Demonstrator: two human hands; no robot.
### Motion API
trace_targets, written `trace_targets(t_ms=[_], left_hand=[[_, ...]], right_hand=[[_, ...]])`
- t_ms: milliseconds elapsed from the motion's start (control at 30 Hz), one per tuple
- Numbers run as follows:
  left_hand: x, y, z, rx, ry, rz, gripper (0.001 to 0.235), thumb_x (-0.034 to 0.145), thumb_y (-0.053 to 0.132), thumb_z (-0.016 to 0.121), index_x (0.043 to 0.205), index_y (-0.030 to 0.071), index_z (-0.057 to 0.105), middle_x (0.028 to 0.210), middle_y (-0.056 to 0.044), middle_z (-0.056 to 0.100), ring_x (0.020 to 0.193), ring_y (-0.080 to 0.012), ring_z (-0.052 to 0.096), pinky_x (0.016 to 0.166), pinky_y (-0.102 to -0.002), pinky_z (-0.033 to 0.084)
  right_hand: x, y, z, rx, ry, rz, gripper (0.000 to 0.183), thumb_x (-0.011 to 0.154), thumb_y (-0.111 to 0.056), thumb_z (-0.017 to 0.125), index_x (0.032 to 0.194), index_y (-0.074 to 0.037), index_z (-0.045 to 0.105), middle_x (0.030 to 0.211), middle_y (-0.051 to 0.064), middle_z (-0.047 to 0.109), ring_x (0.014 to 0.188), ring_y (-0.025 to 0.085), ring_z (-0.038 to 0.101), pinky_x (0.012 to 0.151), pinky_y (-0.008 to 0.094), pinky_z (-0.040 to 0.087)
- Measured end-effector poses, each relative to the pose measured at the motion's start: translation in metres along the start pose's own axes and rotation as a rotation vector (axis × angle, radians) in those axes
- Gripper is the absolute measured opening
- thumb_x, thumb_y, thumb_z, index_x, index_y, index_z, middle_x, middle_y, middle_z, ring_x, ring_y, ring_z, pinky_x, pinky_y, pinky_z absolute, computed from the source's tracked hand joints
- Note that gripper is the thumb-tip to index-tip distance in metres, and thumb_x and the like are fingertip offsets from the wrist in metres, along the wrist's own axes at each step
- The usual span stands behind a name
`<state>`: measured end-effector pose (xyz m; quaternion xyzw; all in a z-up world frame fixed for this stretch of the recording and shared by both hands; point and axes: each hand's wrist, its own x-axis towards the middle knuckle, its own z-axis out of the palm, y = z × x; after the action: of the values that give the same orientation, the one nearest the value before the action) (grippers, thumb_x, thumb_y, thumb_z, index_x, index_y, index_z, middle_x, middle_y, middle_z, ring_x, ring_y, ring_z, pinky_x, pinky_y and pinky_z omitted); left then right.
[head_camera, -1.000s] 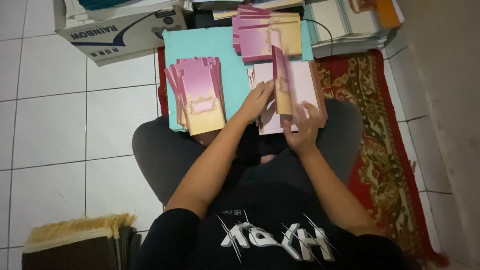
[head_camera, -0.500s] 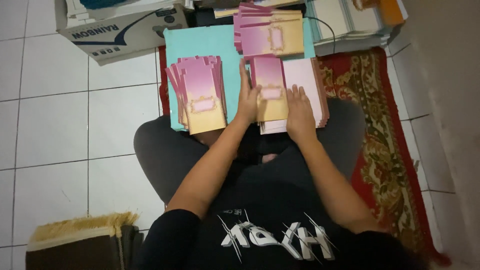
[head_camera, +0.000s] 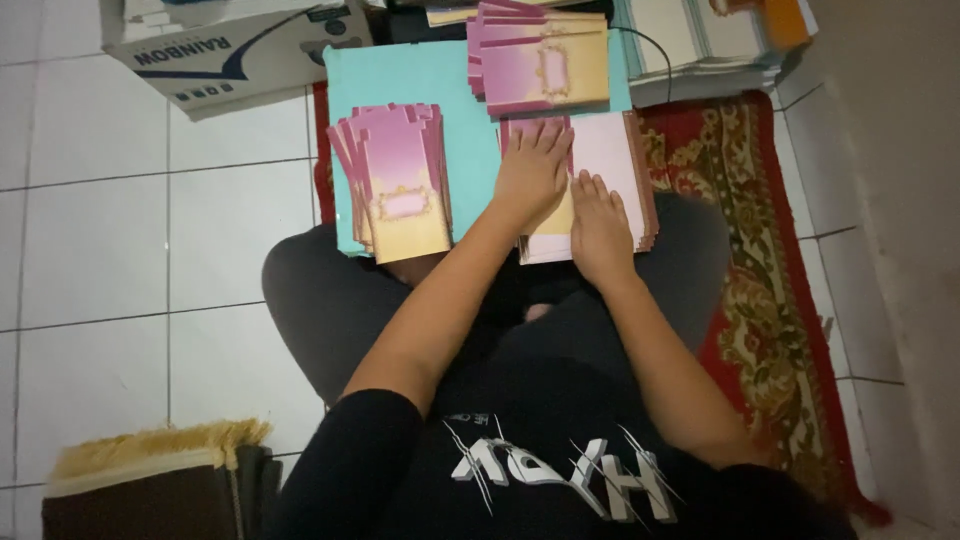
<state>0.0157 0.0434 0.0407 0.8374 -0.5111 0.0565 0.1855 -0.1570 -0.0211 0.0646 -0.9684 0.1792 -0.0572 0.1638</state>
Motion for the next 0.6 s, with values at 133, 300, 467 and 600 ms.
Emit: trace_targets(t_ms=[133, 300, 467, 600], left_hand=[[-0.009, 0.005, -0.013, -0.008, -0.024, 0.016, 0.052, 0.102, 0.035, 0.037, 0.151, 0.023, 0.053, 0.155, -0.005, 0.053, 0.146, -0.0331, 0.043, 0.119, -0.058, 0.028], [-0.007, 0.005, -0.011, 0.002, 0.173, 0.070, 0.051, 0.099, 0.026, 0.047, 0.144, 0.003, 0.054, 0.151, -0.012, 0.053, 0.136, -0.0365, 0.050, 0.116, -0.053, 0.030], [0.015, -0.003, 0.008, 0.016, 0.081, -0.016, 0.061, 0.097, 0.033, 0.052, 0.148, 0.000, 0.047, 0.155, -0.014, 0.049, 0.142, -0.0369, 0.041, 0.116, -0.054, 0.028], [0.001, 0.004, 0.000, -0.026, 0.129, 0.028, 0.055, 0.100, 0.026, 0.047, 0.148, -0.001, 0.047, 0.157, -0.012, 0.046, 0.144, -0.0354, 0.042, 0.119, -0.055, 0.029]], right_hand=[[0.027, -0.002, -0.017, -0.158, -0.054, -0.002, 0.055, 0.102, -0.011, 0.040, 0.156, 0.000, 0.044, 0.160, 0.028, 0.040, 0.148, 0.046, 0.036, 0.114, 0.061, 0.031], [0.047, 0.001, -0.017, -0.098, -0.003, -0.098, 0.059, 0.102, -0.011, 0.034, 0.158, 0.006, 0.030, 0.166, 0.023, 0.031, 0.155, 0.036, 0.024, 0.124, 0.048, 0.018], [0.014, -0.003, -0.009, -0.128, 0.030, -0.127, 0.058, 0.098, -0.007, 0.042, 0.154, 0.007, 0.038, 0.162, 0.023, 0.040, 0.150, 0.039, 0.034, 0.119, 0.051, 0.027], [0.033, 0.006, -0.001, -0.145, 0.089, -0.105, 0.056, 0.102, -0.010, 0.043, 0.155, 0.007, 0.038, 0.163, 0.024, 0.036, 0.150, 0.041, 0.032, 0.118, 0.052, 0.027]])
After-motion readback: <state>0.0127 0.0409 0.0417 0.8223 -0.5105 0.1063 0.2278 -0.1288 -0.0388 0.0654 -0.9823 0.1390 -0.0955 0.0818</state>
